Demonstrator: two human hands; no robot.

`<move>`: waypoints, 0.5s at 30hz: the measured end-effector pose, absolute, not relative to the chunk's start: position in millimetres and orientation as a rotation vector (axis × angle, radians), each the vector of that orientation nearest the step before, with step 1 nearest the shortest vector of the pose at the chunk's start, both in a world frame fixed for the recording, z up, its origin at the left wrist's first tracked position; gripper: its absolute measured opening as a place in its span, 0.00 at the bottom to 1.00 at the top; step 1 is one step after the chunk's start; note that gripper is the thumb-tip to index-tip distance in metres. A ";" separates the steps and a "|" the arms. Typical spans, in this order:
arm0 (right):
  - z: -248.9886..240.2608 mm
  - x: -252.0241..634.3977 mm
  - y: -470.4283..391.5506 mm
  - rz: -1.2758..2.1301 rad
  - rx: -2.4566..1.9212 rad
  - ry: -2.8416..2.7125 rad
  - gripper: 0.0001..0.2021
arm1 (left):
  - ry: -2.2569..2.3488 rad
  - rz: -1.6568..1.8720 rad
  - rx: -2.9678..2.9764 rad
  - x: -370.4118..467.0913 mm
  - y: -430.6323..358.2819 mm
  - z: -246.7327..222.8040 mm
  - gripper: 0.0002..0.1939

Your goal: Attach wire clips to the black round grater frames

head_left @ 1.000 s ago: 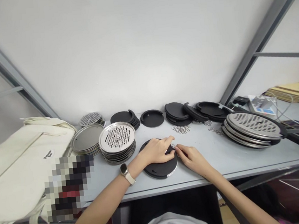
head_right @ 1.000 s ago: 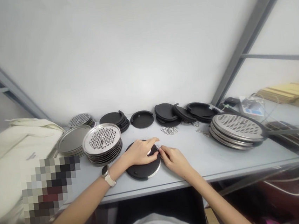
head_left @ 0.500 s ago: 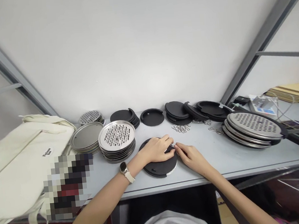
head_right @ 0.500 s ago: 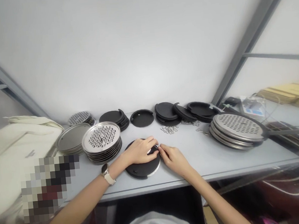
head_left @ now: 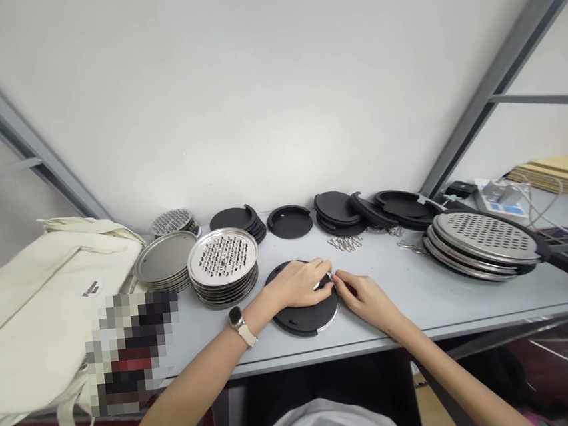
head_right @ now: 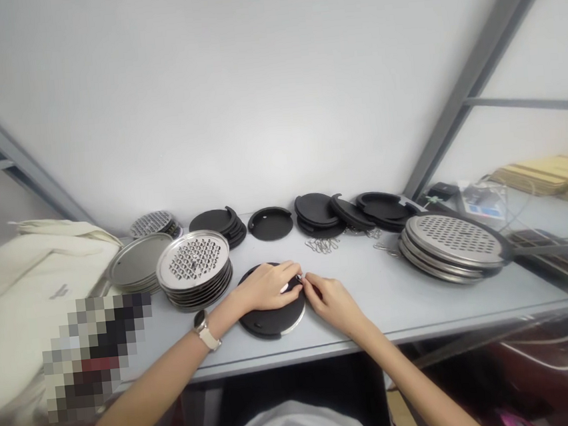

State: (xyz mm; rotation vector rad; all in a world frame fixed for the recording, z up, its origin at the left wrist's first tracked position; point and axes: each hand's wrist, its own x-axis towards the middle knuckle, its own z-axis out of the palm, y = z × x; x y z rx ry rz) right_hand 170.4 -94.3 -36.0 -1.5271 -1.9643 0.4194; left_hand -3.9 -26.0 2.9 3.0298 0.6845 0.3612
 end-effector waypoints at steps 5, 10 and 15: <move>-36.5 170.3 -95.1 0.444 -1.532 -1.944 0.15 | 0.676 0.370 3.035 -3.8 -25.6 2.3 0.08; -37.1 170.1 -95.7 0.448 -1.537 -1.933 0.15 | 0.634 0.372 3.052 -3.8 -24.9 1.3 0.08; -37.0 169.7 -95.3 0.434 -1.548 -1.932 0.15 | 0.593 0.351 2.991 -5.0 -21.5 -0.2 0.06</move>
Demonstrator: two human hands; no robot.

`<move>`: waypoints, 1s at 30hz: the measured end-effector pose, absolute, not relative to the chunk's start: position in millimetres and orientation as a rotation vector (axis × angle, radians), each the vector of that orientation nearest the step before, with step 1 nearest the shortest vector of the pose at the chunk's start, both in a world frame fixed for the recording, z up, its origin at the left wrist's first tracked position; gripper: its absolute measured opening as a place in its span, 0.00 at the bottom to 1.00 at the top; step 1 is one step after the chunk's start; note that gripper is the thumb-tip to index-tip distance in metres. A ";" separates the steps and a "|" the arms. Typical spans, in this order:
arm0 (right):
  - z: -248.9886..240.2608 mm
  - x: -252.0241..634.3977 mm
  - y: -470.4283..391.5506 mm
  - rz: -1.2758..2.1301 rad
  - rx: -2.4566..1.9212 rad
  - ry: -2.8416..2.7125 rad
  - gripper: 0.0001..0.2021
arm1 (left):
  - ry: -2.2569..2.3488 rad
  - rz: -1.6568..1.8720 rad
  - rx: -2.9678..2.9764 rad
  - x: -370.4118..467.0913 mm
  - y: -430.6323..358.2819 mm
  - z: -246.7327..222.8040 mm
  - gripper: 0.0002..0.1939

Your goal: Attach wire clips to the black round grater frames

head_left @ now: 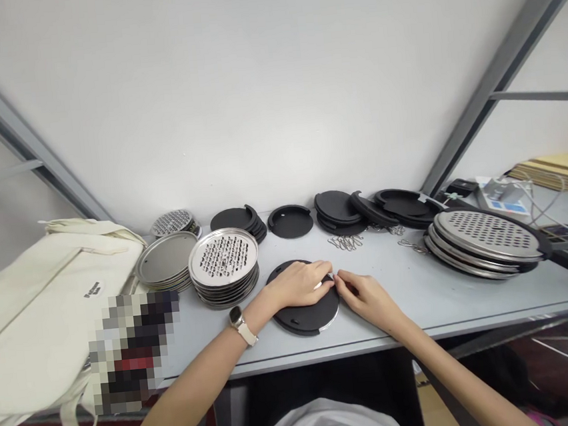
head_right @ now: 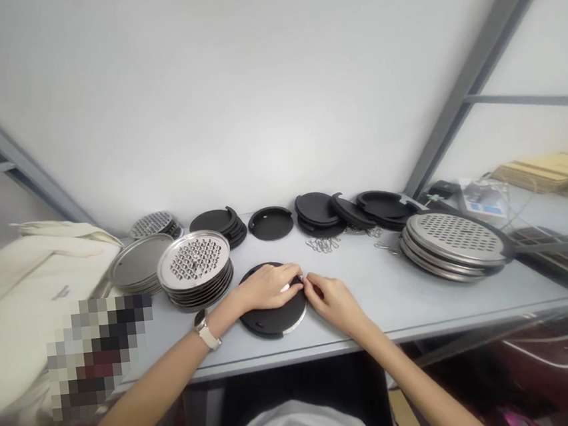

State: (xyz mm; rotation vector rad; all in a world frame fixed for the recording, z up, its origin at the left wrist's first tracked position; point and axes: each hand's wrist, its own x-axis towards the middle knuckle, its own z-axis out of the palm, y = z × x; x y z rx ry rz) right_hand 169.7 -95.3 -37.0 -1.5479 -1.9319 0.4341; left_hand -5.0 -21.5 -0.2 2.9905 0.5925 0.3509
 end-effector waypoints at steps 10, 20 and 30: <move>-42.9 171.3 -94.3 0.442 -1.554 -1.922 0.15 | 0.579 0.335 3.000 -5.4 -19.6 -1.6 0.08; -40.9 170.3 -94.0 0.459 -1.556 -1.891 0.16 | 0.605 0.314 2.991 -5.3 -21.1 0.0 0.08; -41.5 170.6 -93.1 0.479 -1.550 -1.852 0.16 | 0.595 0.326 2.990 -5.5 -20.4 -0.5 0.08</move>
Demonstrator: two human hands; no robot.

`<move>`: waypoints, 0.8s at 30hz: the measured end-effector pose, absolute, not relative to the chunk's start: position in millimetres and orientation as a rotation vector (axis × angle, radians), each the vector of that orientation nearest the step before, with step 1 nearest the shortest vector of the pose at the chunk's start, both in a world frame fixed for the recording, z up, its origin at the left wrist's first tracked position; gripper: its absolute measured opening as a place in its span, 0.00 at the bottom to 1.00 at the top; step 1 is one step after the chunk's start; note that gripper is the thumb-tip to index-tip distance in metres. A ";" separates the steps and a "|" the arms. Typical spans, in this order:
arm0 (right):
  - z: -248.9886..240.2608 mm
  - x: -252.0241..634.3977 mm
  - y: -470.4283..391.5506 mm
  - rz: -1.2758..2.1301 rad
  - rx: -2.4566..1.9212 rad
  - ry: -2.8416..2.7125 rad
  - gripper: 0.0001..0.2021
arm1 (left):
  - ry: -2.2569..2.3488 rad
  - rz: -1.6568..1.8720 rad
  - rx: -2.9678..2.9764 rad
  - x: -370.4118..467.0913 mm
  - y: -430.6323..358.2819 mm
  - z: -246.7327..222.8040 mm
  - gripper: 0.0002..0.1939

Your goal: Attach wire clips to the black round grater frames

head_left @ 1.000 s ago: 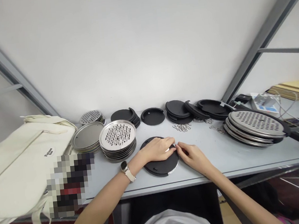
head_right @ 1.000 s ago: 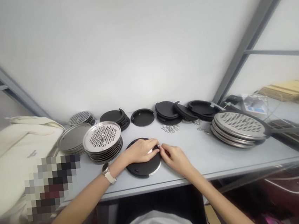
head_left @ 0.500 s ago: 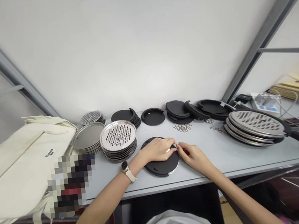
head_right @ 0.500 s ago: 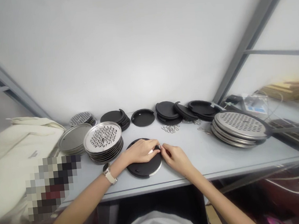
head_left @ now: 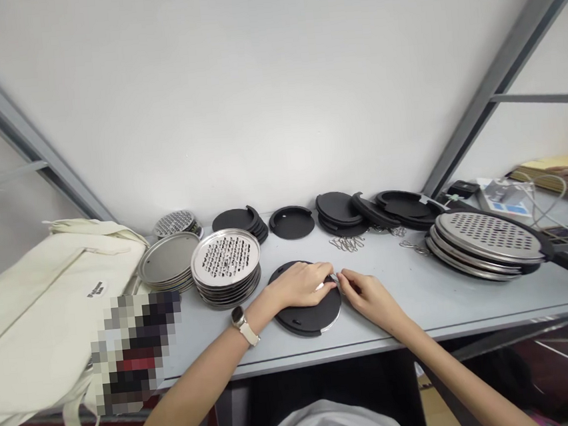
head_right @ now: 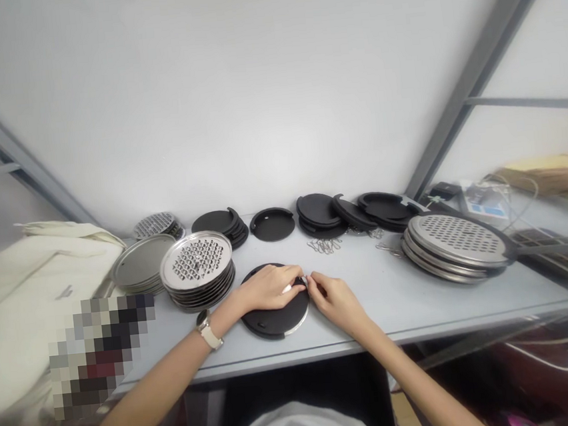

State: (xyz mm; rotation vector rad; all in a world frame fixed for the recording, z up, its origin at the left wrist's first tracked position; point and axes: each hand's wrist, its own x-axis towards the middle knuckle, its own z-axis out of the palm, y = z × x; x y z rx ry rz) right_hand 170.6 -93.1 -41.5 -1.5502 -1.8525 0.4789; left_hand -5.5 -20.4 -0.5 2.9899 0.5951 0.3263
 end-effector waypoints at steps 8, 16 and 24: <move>-40.9 172.1 -92.1 0.497 -1.540 -1.835 0.16 | 0.588 0.349 2.986 -5.1 -18.5 -3.7 0.09; -40.8 174.2 -92.5 0.555 -1.521 -1.876 0.16 | 0.611 0.306 2.948 -4.8 -20.2 0.3 0.07; -40.7 172.8 -92.5 0.478 -1.506 -1.958 0.14 | 0.610 0.298 2.936 -5.0 -20.9 0.9 0.07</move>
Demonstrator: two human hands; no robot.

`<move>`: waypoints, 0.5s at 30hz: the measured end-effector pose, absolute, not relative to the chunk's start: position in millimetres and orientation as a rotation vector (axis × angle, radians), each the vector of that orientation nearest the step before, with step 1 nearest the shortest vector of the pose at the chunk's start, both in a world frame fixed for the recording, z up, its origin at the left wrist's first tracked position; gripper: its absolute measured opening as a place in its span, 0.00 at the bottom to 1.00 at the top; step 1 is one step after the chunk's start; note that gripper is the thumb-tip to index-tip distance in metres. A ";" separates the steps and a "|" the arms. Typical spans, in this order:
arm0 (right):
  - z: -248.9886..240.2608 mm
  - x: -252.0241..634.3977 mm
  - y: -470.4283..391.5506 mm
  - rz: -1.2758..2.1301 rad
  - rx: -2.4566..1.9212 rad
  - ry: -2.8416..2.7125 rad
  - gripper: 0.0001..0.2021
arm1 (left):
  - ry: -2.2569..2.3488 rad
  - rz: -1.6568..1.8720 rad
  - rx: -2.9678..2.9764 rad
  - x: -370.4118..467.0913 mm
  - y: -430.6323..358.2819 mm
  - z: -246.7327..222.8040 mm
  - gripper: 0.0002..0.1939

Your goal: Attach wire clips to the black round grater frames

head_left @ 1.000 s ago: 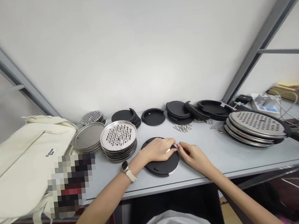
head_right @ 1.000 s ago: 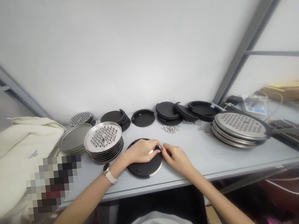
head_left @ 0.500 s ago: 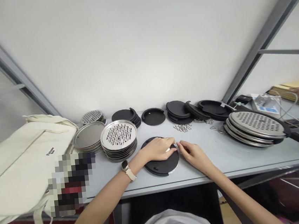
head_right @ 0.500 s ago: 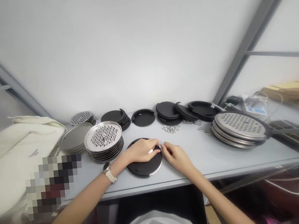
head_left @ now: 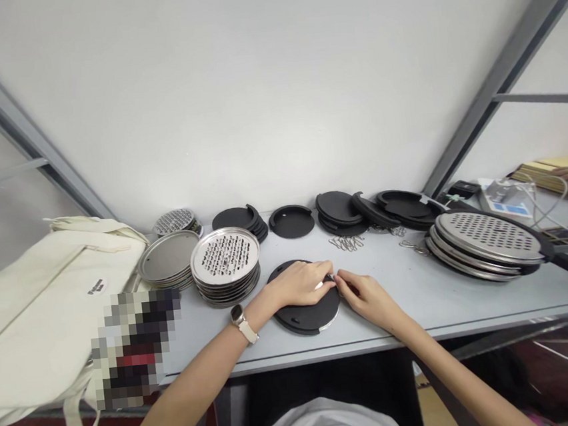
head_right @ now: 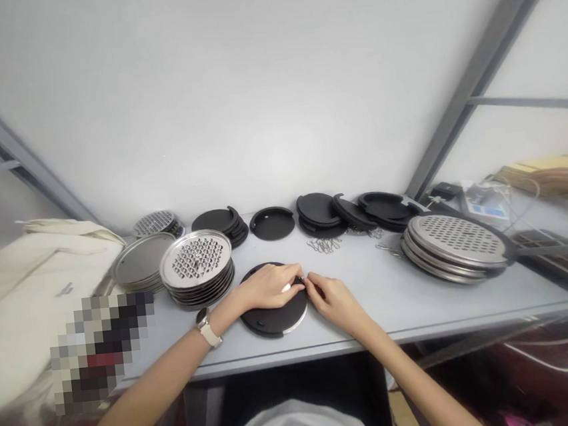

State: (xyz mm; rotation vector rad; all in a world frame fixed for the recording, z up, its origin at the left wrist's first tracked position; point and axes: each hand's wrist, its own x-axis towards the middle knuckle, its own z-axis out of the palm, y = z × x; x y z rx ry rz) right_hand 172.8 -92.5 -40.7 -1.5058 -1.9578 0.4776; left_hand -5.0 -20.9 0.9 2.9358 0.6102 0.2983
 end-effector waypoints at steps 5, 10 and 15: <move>-39.9 173.1 -93.1 0.475 -1.500 -1.960 0.14 | 0.614 0.301 2.937 -5.4 -21.3 1.4 0.08; -38.6 172.7 -93.0 0.487 -1.504 -1.959 0.14 | 0.617 0.297 2.945 -5.2 -21.1 1.0 0.08; -36.4 172.2 -93.5 0.486 -1.515 -1.982 0.15 | 0.603 0.305 2.930 -4.8 -20.3 -0.7 0.08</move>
